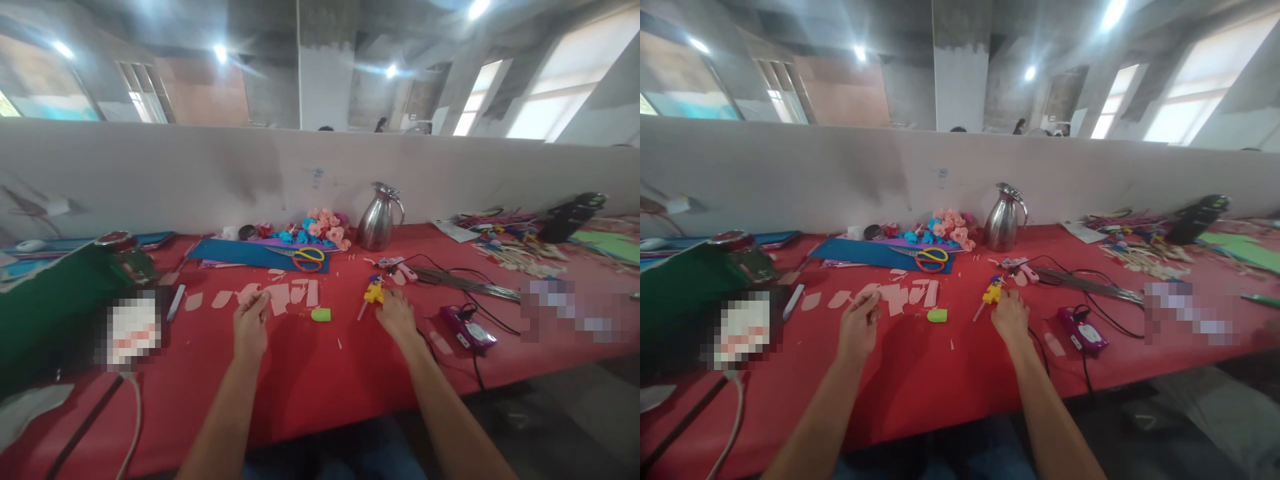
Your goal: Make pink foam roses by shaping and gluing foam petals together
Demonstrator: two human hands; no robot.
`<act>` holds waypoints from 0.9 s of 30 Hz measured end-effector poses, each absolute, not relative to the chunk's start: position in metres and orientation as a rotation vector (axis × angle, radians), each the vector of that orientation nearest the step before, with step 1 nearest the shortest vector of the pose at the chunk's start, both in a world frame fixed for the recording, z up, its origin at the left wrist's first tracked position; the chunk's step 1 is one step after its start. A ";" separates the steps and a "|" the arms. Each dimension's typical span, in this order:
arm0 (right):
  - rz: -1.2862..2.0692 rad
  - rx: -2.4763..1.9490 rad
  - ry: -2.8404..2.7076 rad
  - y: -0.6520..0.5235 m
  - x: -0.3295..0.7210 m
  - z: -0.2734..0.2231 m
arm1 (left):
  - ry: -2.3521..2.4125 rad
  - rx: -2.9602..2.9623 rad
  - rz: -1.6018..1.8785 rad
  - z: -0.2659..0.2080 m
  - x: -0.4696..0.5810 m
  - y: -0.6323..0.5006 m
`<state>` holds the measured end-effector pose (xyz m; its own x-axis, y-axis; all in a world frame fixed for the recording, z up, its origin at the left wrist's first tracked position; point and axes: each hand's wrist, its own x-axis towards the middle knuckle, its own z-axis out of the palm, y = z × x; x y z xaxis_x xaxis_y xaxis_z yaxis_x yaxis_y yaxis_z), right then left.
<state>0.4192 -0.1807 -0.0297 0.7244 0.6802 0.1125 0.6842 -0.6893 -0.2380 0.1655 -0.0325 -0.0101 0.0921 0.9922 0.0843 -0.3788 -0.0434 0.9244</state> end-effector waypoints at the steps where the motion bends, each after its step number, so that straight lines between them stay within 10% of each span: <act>1: -0.019 -2.629 -1.064 -0.180 0.420 -0.032 | 0.808 1.042 1.314 -0.011 0.163 -0.036; 9: -0.012 -2.448 -1.058 -0.184 0.421 -0.025 | 0.986 1.937 0.940 -0.041 0.156 -0.056; 17: 0.867 -1.683 -1.160 -0.199 0.359 -0.005 | 1.072 1.977 0.875 -0.052 0.159 -0.049; 27: 0.789 -1.792 -1.425 -0.199 0.342 -0.020 | 1.083 2.090 0.811 -0.052 0.161 -0.049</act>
<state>0.3422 -0.1991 -0.0204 0.2075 0.9776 -0.0344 0.5480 -0.1453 -0.8238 0.1612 -0.0489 -0.0519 0.4700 0.8530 0.2268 0.4575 -0.4552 0.7639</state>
